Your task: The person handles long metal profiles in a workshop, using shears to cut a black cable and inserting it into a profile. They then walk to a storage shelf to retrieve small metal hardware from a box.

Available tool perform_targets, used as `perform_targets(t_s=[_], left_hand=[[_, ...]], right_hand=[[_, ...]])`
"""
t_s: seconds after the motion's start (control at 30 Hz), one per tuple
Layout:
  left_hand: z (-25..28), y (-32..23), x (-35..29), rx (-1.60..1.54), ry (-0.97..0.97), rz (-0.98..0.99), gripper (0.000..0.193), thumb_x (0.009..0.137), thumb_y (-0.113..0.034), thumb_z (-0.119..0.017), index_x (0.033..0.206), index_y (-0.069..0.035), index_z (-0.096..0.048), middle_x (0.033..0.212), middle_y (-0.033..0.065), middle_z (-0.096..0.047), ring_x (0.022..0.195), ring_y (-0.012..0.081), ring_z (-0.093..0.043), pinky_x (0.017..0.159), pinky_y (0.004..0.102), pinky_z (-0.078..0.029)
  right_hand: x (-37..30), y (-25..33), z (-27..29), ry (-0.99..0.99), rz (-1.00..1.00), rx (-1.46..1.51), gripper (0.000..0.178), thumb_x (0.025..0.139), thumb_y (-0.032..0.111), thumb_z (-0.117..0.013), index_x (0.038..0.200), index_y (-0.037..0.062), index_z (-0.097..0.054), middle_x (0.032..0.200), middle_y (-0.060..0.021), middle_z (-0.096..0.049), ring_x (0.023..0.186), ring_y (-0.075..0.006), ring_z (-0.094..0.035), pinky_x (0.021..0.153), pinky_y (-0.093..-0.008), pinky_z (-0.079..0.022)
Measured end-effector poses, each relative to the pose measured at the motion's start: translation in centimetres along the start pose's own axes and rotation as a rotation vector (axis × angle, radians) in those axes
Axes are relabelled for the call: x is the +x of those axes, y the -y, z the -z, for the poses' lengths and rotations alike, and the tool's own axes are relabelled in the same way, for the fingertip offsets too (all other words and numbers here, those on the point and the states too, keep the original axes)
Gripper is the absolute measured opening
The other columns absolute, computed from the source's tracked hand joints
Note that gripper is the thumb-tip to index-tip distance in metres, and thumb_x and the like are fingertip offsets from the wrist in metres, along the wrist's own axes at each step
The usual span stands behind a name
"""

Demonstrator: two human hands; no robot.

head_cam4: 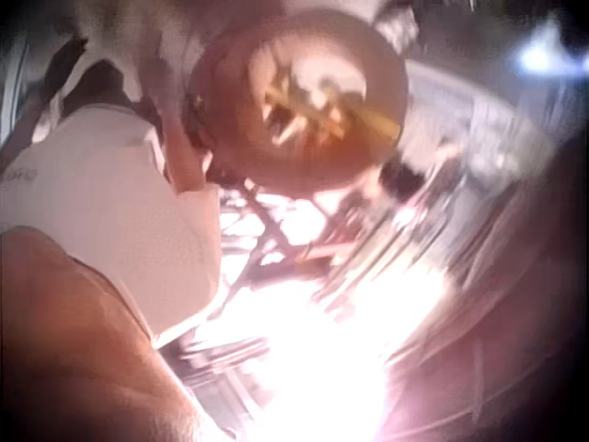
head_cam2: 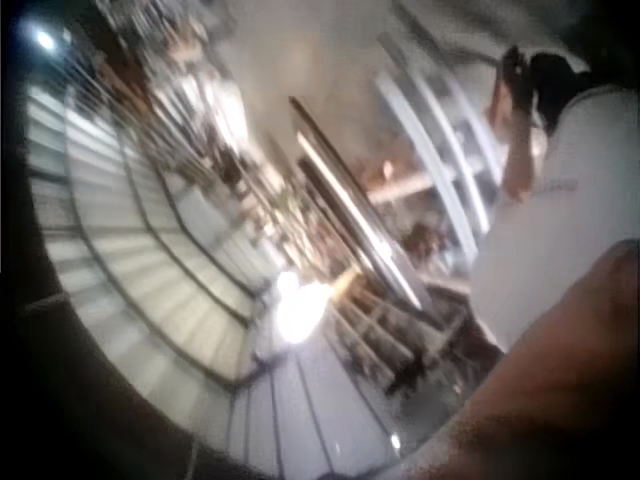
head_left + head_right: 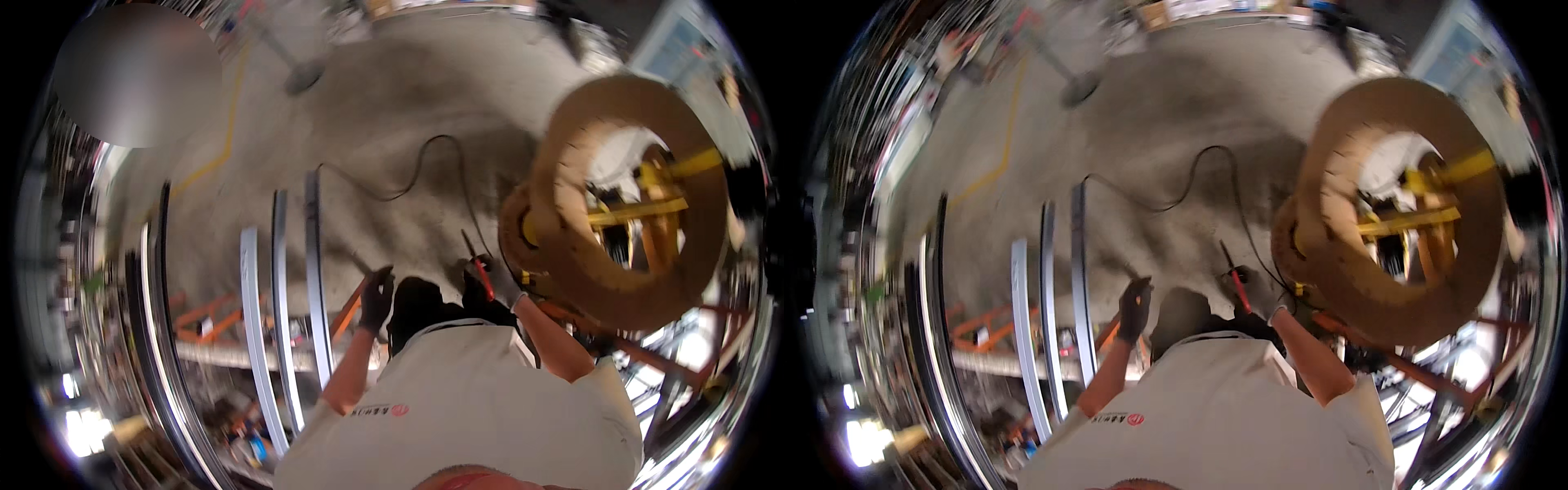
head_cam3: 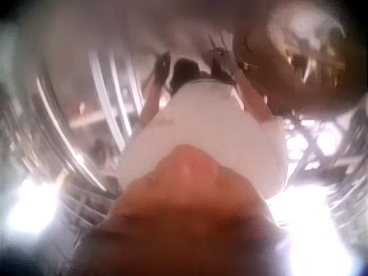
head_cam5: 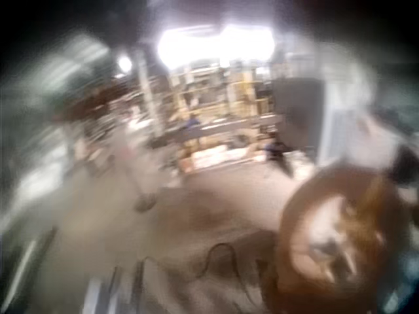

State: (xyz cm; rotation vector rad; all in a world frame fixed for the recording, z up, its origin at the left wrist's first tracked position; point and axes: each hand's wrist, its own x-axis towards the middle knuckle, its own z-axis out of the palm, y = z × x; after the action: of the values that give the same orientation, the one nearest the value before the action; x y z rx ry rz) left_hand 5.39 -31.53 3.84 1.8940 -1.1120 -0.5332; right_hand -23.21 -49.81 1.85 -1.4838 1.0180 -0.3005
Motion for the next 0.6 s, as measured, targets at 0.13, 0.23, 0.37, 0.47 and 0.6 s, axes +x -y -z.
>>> perform_targets(t_s=[0.13, 0.23, 0.37, 0.47, 0.6], left_hand=[[3.7, 4.9, 10.3, 0.061, -0.160, -0.014, 0.025, 0.096, -0.007, -0.062, 0.118, -0.003, -0.071, 0.101, 0.0157, -0.073, 0.096, 0.0274, -0.071, 0.085, 0.0382, -0.055], [7.9, 7.2, 18.8, 0.015, -0.248, 0.031, 0.025, 0.098, -0.010, -0.062, 0.120, -0.003, -0.070, 0.100, 0.0138, -0.073, 0.095, 0.0263, -0.071, 0.086, 0.0372, -0.054], [13.6, 13.3, 32.3, 0.198, -0.303, -0.049, 0.026, 0.096, -0.017, -0.062, 0.119, -0.006, -0.071, 0.107, 0.0156, -0.073, 0.097, 0.0317, -0.070, 0.090, 0.0410, -0.054], [15.6, 18.2, 41.4, 0.288, -0.090, 0.101, 0.033, 0.096, -0.027, -0.064, 0.121, -0.006, -0.070, 0.113, 0.0150, -0.073, 0.102, 0.0329, -0.070, 0.093, 0.0420, -0.054], [14.1, 24.6, 47.9, 0.245, 0.369, 0.452, 0.037, 0.095, -0.029, -0.068, 0.121, -0.003, -0.070, 0.103, 0.0110, -0.075, 0.092, 0.0259, -0.071, 0.084, 0.0375, -0.057]], right_hand=[[8.0, 7.7, -0.1, 0.172, -0.148, -0.097, 0.036, 0.096, 0.029, -0.073, 0.116, -0.0005, -0.065, 0.084, -0.0070, -0.070, 0.063, -0.0145, -0.063, 0.061, -0.0304, -0.053], [13.7, 7.9, -1.5, 0.187, 0.078, -0.287, 0.039, 0.096, 0.030, -0.073, 0.116, -0.0020, -0.064, 0.084, -0.0107, -0.072, 0.065, -0.0147, -0.064, 0.063, -0.0299, -0.053], [20.3, 14.0, -4.7, 0.261, -0.016, -0.407, 0.042, 0.096, 0.033, -0.073, 0.118, -0.0018, -0.065, 0.091, -0.0164, -0.074, 0.080, -0.0161, -0.067, 0.074, -0.0340, -0.054], [25.6, 14.4, -7.6, 0.272, 0.018, -0.471, 0.044, 0.095, 0.034, -0.072, 0.118, -0.0020, -0.063, 0.098, -0.0261, -0.071, 0.090, -0.0356, -0.069, 0.081, -0.0413, -0.053], [31.7, 19.7, -11.6, 0.421, 0.040, -0.617, 0.048, 0.094, 0.038, -0.071, 0.120, -0.0023, -0.063, 0.106, -0.0285, -0.069, 0.099, -0.0455, -0.066, 0.085, -0.0449, -0.052]])
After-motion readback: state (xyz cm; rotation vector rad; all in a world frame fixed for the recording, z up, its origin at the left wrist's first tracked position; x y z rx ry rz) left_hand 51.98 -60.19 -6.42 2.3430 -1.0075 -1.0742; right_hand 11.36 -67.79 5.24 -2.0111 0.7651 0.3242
